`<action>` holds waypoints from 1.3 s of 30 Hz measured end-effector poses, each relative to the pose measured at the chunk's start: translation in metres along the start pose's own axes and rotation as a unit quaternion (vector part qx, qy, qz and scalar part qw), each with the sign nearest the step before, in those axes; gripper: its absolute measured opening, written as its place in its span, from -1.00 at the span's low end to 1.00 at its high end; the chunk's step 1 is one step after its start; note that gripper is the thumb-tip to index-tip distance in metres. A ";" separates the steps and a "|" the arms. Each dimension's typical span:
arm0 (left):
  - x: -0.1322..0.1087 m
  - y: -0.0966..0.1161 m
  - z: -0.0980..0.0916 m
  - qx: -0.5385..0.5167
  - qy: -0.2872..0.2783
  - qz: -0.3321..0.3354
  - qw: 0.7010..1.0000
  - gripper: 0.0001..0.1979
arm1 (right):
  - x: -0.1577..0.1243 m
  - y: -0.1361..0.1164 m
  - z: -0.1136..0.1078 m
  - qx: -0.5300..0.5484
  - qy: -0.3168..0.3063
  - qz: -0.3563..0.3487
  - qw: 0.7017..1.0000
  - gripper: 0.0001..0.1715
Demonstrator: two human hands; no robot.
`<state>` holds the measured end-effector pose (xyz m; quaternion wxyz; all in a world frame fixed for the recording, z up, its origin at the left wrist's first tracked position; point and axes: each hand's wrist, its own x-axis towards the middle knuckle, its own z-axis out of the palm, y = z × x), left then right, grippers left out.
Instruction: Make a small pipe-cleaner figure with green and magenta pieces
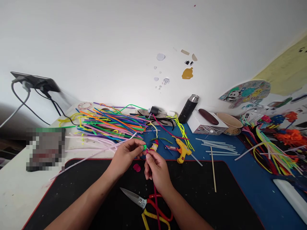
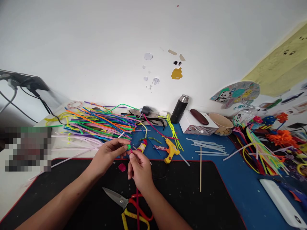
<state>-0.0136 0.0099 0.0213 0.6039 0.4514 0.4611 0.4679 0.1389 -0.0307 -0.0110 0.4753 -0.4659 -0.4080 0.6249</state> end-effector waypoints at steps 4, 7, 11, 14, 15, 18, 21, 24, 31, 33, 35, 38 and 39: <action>0.000 0.001 0.000 0.012 0.002 -0.003 1.000 -0.63 | 0.000 0.001 0.000 0.006 0.002 0.006 1.000 -0.33; -0.001 0.001 0.000 0.010 0.001 -0.006 1.000 -0.63 | 0.001 0.001 0.000 0.013 0.007 0.007 1.000 -0.31; -0.001 0.000 0.001 0.015 -0.005 0.000 1.000 -0.65 | 0.002 -0.003 -0.001 0.007 0.018 -0.001 1.000 -0.33; -0.002 -0.001 0.001 0.029 -0.013 0.015 0.999 -0.67 | 0.002 -0.006 -0.001 -0.004 0.019 -0.007 1.000 -0.33; -0.002 -0.002 0.001 0.033 -0.016 0.021 0.999 -0.67 | 0.002 -0.007 -0.001 -0.005 0.019 -0.008 1.000 -0.32; -0.003 -0.004 0.001 0.044 -0.025 0.035 0.998 -0.69 | 0.003 -0.008 0.000 -0.006 0.020 -0.010 1.000 -0.31; -0.005 -0.006 0.002 0.067 -0.037 0.055 0.996 -0.73 | 0.003 -0.008 0.001 -0.002 0.025 -0.010 1.000 -0.33; -0.006 -0.006 0.003 0.083 -0.039 0.063 0.994 -0.73 | 0.004 -0.007 0.001 -0.002 0.036 -0.009 0.999 -0.35; -0.005 -0.009 0.003 0.076 -0.055 0.052 0.994 -0.74 | 0.006 -0.006 -0.002 -0.016 0.061 -0.011 0.998 -0.41; -0.004 -0.010 0.002 0.073 -0.055 0.049 0.995 -0.71 | 0.006 -0.006 -0.002 -0.020 0.064 -0.016 0.998 -0.42; -0.003 -0.011 0.001 0.072 -0.053 0.048 0.995 -0.69 | 0.006 -0.006 -0.002 -0.020 0.066 -0.018 0.997 -0.43; -0.003 -0.009 0.001 0.079 -0.048 0.049 0.994 -0.71 | 0.005 -0.006 -0.001 -0.017 0.068 -0.015 0.997 -0.43; -0.003 -0.009 0.000 0.084 -0.049 0.049 0.994 -0.72 | 0.005 -0.006 -0.001 -0.016 0.068 -0.015 0.997 -0.43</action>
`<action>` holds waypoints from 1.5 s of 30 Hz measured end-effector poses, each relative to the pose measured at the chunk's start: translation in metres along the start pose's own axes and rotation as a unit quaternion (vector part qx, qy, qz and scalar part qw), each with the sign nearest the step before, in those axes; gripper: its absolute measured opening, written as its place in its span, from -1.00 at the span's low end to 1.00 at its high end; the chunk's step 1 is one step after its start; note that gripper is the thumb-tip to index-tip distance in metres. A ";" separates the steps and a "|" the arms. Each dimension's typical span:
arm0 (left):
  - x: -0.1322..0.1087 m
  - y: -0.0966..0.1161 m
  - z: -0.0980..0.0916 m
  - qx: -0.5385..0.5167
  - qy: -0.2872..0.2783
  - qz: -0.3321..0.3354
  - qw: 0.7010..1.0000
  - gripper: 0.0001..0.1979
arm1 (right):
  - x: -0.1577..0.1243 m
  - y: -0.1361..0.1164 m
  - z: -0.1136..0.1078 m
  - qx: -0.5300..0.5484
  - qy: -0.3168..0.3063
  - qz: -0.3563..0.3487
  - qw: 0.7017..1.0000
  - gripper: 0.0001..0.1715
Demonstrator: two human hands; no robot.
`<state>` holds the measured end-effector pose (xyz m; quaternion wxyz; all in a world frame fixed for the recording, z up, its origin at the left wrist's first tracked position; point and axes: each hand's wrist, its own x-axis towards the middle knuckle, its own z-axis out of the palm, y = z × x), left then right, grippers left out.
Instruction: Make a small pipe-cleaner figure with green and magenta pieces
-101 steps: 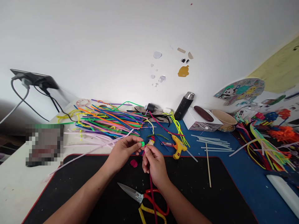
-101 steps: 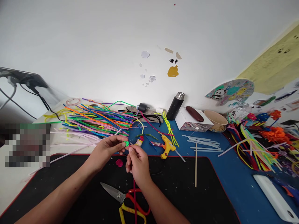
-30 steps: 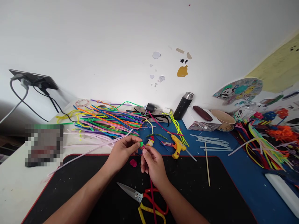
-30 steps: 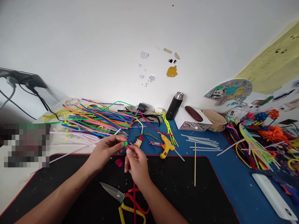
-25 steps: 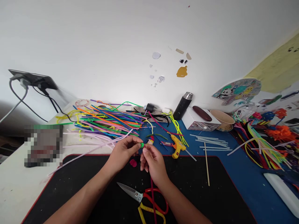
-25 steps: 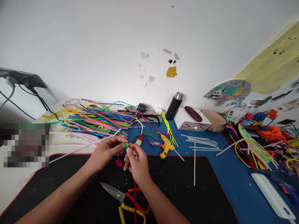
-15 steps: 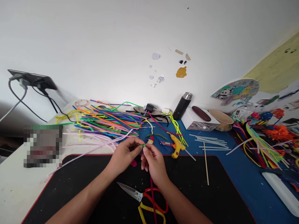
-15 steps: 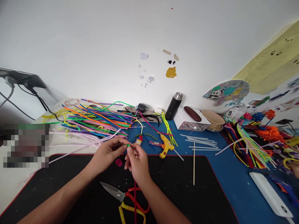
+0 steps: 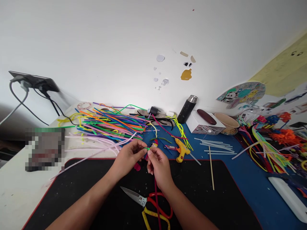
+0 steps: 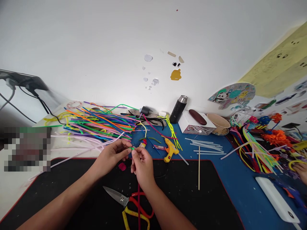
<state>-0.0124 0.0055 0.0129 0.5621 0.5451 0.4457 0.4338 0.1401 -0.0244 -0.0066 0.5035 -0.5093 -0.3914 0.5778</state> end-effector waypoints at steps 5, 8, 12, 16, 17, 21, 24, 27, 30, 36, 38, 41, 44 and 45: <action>0.000 -0.002 -0.001 0.005 -0.013 -0.004 1.000 -0.74 | -0.001 -0.001 0.001 0.005 -0.006 0.002 1.000 -0.42; 0.001 -0.005 -0.001 -0.003 -0.016 0.001 1.000 -0.75 | 0.000 0.000 0.002 0.007 -0.007 0.007 1.000 -0.40; 0.001 -0.005 -0.001 -0.006 -0.019 0.007 1.000 -0.76 | 0.000 0.002 0.001 0.009 -0.008 0.008 1.000 -0.39; 0.001 -0.003 0.000 -0.012 -0.023 0.006 1.000 -0.77 | -0.001 0.003 0.001 0.009 -0.008 0.011 1.000 -0.38; 0.001 -0.003 0.000 -0.012 -0.024 0.005 1.000 -0.77 | -0.001 0.003 0.000 0.009 -0.009 0.011 1.000 -0.38; 0.001 -0.004 -0.001 -0.009 -0.024 0.005 1.000 -0.77 | -0.001 0.004 0.000 0.009 -0.009 0.008 1.000 -0.36; 0.001 -0.005 -0.002 -0.005 -0.030 0.003 1.000 -0.76 | 0.000 0.004 -0.001 0.010 -0.007 0.009 1.000 -0.36; 0.001 -0.004 -0.004 -0.005 -0.044 0.006 0.999 -0.74 | 0.000 0.004 -0.001 0.011 -0.008 0.007 1.000 -0.36; 0.001 -0.002 -0.005 -0.004 -0.060 0.008 0.998 -0.72 | 0.000 0.003 -0.002 0.014 -0.009 0.004 1.000 -0.37; 0.001 -0.003 -0.004 -0.004 -0.057 -0.014 0.998 -0.75 | 0.000 0.005 -0.001 0.018 -0.015 0.010 1.000 -0.37; 0.002 -0.002 -0.003 -0.013 -0.045 -0.020 0.999 -0.74 | -0.001 0.004 -0.001 0.023 -0.020 0.012 0.999 -0.36; 0.003 0.000 -0.003 -0.050 -0.028 -0.027 0.998 -0.70 | -0.002 0.003 -0.001 0.026 -0.033 0.015 0.999 -0.35; 0.004 0.002 -0.003 -0.088 -0.015 -0.044 0.995 -0.65 | -0.003 0.002 0.000 0.027 -0.039 0.017 0.999 -0.33; 0.004 0.003 -0.003 -0.096 -0.012 -0.048 0.994 -0.64 | -0.003 0.002 0.000 0.027 -0.039 0.017 0.999 -0.33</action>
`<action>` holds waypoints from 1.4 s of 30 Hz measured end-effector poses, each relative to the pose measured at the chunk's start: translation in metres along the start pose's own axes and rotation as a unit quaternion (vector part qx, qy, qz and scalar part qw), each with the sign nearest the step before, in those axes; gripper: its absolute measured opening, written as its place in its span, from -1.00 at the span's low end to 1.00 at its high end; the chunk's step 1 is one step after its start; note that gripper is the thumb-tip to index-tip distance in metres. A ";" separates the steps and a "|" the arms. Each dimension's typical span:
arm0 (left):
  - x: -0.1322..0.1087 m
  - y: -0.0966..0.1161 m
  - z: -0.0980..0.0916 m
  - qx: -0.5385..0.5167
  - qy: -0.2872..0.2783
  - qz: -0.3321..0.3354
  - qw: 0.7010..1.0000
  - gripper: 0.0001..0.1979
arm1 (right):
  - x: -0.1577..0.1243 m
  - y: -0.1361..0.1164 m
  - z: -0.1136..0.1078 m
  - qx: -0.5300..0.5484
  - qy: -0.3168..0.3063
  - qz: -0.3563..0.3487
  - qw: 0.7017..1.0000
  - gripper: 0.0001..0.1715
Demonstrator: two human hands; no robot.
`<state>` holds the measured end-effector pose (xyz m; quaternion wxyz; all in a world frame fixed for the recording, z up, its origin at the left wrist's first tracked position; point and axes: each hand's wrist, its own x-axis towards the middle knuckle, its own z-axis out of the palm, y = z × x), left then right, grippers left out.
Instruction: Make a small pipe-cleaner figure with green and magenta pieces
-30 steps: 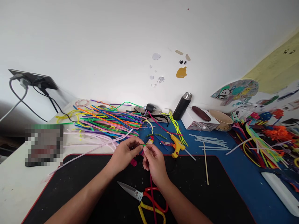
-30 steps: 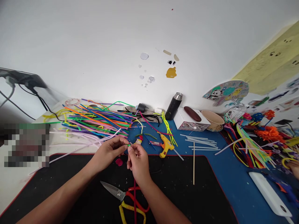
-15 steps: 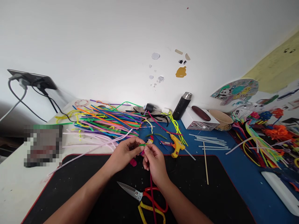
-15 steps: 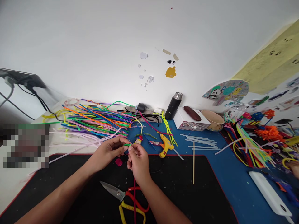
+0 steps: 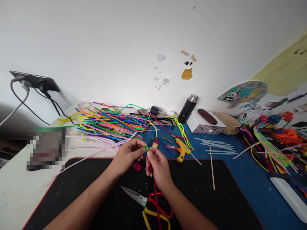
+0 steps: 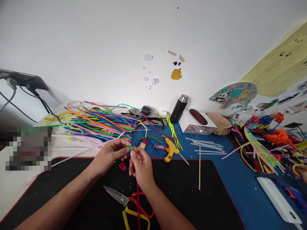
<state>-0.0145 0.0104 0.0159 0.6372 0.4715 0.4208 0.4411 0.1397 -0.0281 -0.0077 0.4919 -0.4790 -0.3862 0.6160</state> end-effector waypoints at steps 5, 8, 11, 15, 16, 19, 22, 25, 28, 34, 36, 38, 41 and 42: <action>0.000 0.003 0.002 -0.010 0.013 0.000 1.000 -0.63 | -0.001 0.000 0.001 -0.005 0.000 0.002 1.000 -0.30; -0.001 0.003 0.002 0.000 0.013 0.007 1.000 -0.65 | -0.002 -0.001 0.000 -0.008 -0.001 0.005 1.000 -0.31; 0.000 0.002 0.001 0.022 0.020 0.024 0.999 -0.66 | -0.002 0.000 0.000 -0.006 0.000 0.009 1.000 -0.32; 0.001 -0.001 -0.002 0.043 0.037 0.049 0.997 -0.65 | -0.001 0.001 -0.002 0.000 0.004 0.013 1.000 -0.32; 0.002 -0.002 -0.002 0.045 0.038 0.052 0.997 -0.65 | -0.001 0.002 -0.002 0.000 0.006 0.012 1.000 -0.32; 0.003 -0.003 -0.004 0.052 0.044 0.057 0.996 -0.66 | -0.002 0.002 -0.004 -0.005 0.009 0.009 1.000 -0.33; 0.003 -0.003 -0.005 0.054 0.048 0.057 0.996 -0.67 | -0.003 0.001 -0.005 -0.011 0.007 0.006 1.000 -0.34; 0.003 -0.002 -0.005 0.046 0.051 0.054 0.996 -0.68 | -0.003 0.000 -0.005 -0.017 0.001 0.005 1.000 -0.35; 0.003 -0.001 -0.004 0.040 0.056 0.056 0.996 -0.69 | -0.004 0.000 -0.004 -0.024 -0.007 0.000 1.000 -0.37; 0.003 -0.002 -0.005 0.052 0.059 0.066 0.995 -0.71 | -0.007 0.001 -0.001 -0.050 -0.019 -0.007 0.999 -0.37; 0.003 -0.003 -0.006 0.065 0.065 0.075 0.993 -0.71 | -0.009 0.001 -0.002 -0.074 -0.025 -0.013 0.997 -0.39; 0.003 -0.004 -0.006 0.079 0.073 0.086 0.990 -0.72 | -0.010 0.002 -0.002 -0.097 -0.029 -0.020 0.995 -0.41; 0.003 -0.007 -0.006 0.094 0.081 0.094 0.988 -0.75 | -0.011 0.004 -0.004 -0.119 -0.039 -0.019 0.992 -0.43; 0.003 -0.008 -0.006 0.098 0.083 0.095 0.987 -0.76 | -0.011 0.005 -0.005 -0.124 -0.041 -0.020 0.991 -0.44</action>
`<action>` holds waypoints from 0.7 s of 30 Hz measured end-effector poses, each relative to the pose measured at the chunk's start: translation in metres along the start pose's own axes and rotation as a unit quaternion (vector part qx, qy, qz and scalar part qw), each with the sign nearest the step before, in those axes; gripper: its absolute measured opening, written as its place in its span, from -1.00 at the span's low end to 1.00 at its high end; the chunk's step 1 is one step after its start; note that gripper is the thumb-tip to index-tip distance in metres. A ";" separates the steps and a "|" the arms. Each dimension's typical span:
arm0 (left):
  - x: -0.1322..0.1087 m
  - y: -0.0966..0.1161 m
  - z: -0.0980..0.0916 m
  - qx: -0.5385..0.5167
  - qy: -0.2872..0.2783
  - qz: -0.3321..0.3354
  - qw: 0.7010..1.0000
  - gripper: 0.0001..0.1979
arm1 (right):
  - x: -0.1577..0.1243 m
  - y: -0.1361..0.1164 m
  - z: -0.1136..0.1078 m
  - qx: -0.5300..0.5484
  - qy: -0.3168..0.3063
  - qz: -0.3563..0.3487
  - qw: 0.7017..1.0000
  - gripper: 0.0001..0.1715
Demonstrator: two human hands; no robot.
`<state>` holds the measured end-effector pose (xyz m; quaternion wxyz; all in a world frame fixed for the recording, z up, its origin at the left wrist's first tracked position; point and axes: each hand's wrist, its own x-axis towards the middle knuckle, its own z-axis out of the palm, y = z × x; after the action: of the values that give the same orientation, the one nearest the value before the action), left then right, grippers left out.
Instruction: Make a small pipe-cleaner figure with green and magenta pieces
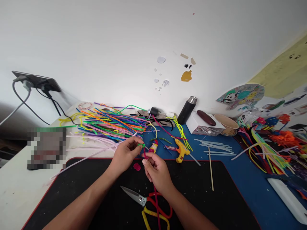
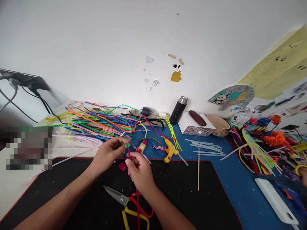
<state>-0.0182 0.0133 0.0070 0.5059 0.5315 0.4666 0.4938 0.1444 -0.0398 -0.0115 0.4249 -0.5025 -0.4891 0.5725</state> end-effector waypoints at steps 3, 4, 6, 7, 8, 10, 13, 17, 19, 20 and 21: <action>0.000 -0.002 0.000 0.010 -0.001 0.005 1.000 -0.80 | -0.001 0.001 -0.004 -0.030 -0.007 -0.019 0.999 -0.54; 0.000 -0.002 0.000 0.014 -0.003 0.007 1.000 -0.82 | -0.002 0.000 -0.006 -0.048 -0.011 -0.027 0.998 -0.57; -0.001 -0.002 0.000 0.025 -0.007 0.011 1.000 -0.84 | -0.002 -0.003 -0.010 -0.091 -0.021 -0.041 0.995 -0.63; -0.001 -0.003 0.000 0.033 -0.009 0.012 0.999 -0.85 | -0.002 -0.006 -0.012 -0.113 -0.027 -0.047 0.992 -0.64; -0.001 -0.003 0.000 0.040 -0.009 0.014 0.999 -0.85 | -0.002 -0.010 -0.014 -0.134 -0.031 -0.054 0.989 -0.66; -0.002 -0.004 0.000 0.051 -0.011 0.017 0.999 -0.86 | -0.002 -0.018 -0.017 -0.169 -0.043 -0.069 0.982 -0.71; -0.002 -0.004 0.001 0.055 -0.022 0.018 0.998 -0.85 | 0.000 -0.032 -0.021 -0.212 -0.055 -0.096 0.971 -0.82; -0.003 -0.002 0.001 0.068 -0.044 0.019 0.997 -0.88 | 0.004 -0.052 -0.026 -0.274 -0.074 -0.121 0.951 -0.83; -0.004 -0.001 0.002 0.075 -0.053 0.026 0.995 -0.90 | 0.006 -0.061 -0.029 -0.314 -0.095 -0.134 0.935 -0.79; -0.004 -0.001 0.002 0.077 -0.058 0.027 0.995 -0.90 | 0.007 -0.065 -0.030 -0.332 -0.103 -0.141 0.927 -0.78; -0.004 -0.001 0.002 0.077 -0.065 0.027 0.995 -0.91 | 0.008 -0.068 -0.032 -0.346 -0.105 -0.148 0.920 -0.77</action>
<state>-0.0163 0.0089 0.0061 0.4792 0.6122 0.4550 0.4343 0.1743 -0.0164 0.0542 0.2501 -0.4772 -0.7674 0.3478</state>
